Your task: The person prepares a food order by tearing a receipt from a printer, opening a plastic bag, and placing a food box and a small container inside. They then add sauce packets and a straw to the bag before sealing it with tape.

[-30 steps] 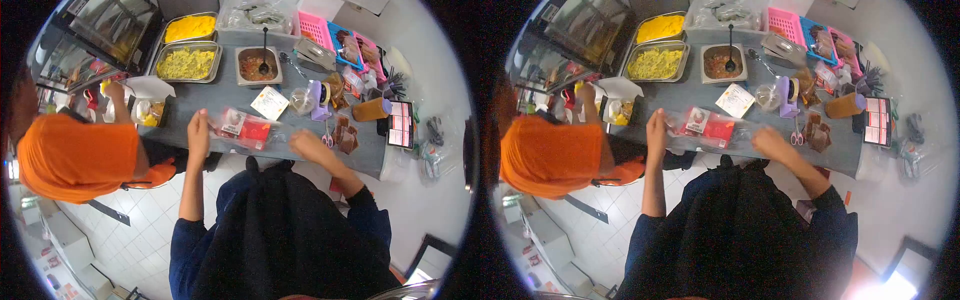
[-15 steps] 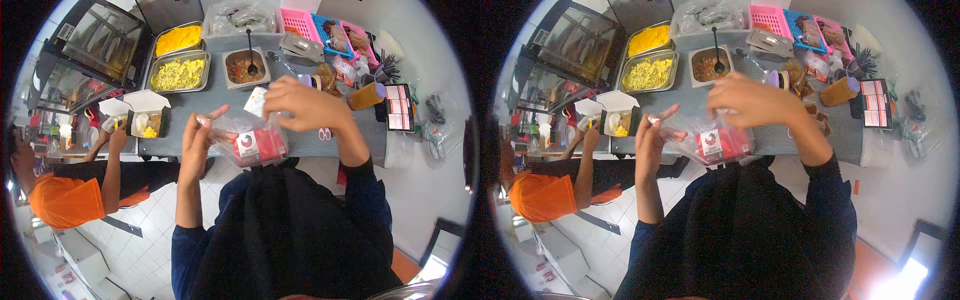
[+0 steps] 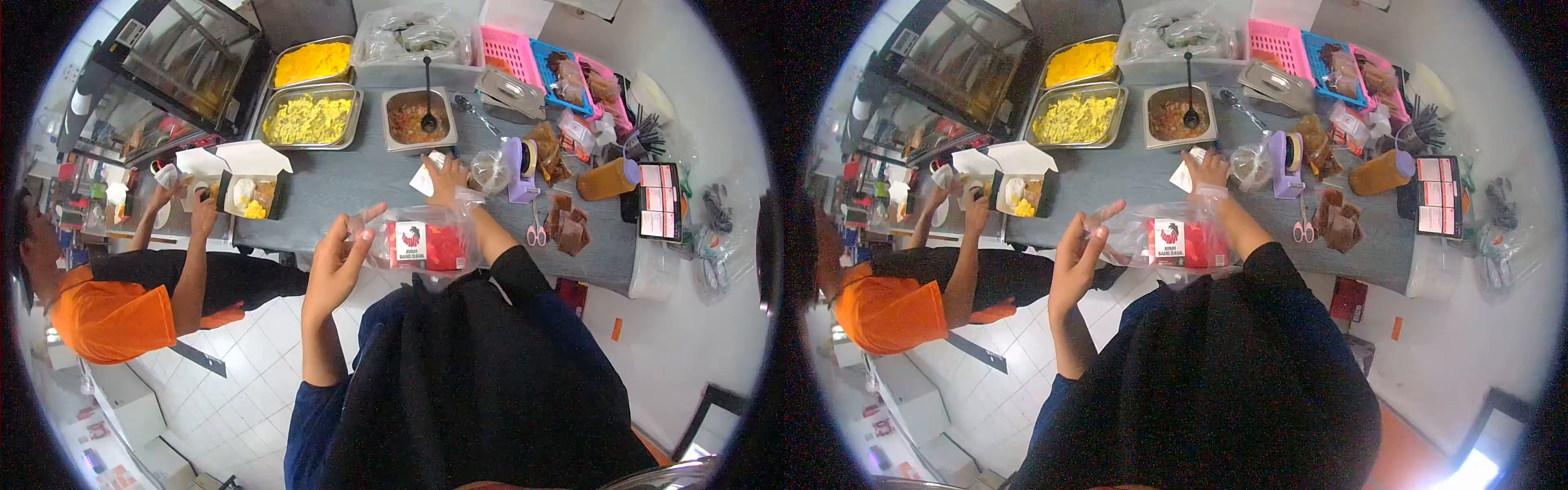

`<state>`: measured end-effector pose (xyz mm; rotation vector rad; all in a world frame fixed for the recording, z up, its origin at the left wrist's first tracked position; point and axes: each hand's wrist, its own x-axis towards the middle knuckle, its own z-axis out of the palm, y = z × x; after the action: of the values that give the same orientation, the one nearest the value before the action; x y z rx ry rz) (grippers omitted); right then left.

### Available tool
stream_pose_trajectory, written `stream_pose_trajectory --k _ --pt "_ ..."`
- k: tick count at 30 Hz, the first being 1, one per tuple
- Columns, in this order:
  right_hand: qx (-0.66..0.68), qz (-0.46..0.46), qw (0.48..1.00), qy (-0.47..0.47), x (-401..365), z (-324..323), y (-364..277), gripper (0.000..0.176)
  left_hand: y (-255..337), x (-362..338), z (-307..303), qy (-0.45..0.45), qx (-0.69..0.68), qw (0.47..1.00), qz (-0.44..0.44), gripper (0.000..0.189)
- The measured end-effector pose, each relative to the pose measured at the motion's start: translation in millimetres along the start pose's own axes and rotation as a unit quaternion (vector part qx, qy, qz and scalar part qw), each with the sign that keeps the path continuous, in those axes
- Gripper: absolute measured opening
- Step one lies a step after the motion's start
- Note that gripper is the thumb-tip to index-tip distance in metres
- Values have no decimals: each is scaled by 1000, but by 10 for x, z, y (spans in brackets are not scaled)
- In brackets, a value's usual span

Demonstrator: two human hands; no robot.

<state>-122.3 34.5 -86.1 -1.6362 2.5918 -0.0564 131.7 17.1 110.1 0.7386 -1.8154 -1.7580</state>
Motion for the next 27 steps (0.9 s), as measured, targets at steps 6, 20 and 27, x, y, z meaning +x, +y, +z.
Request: stream_pose_trajectory --k 6,20,27 --pt "161 -188 966 -77 -111 -1015 -68 98 1 -44 -3 23 17 999 -23 14" --pt "263 -233 907 -231 -757 -1471 -222 96 -156 9 -13 61 -68 996 -12 19" --pt "-14 -225 969 -100 -1137 -399 -410 89 -23 98 241 43 -143 989 18 16"
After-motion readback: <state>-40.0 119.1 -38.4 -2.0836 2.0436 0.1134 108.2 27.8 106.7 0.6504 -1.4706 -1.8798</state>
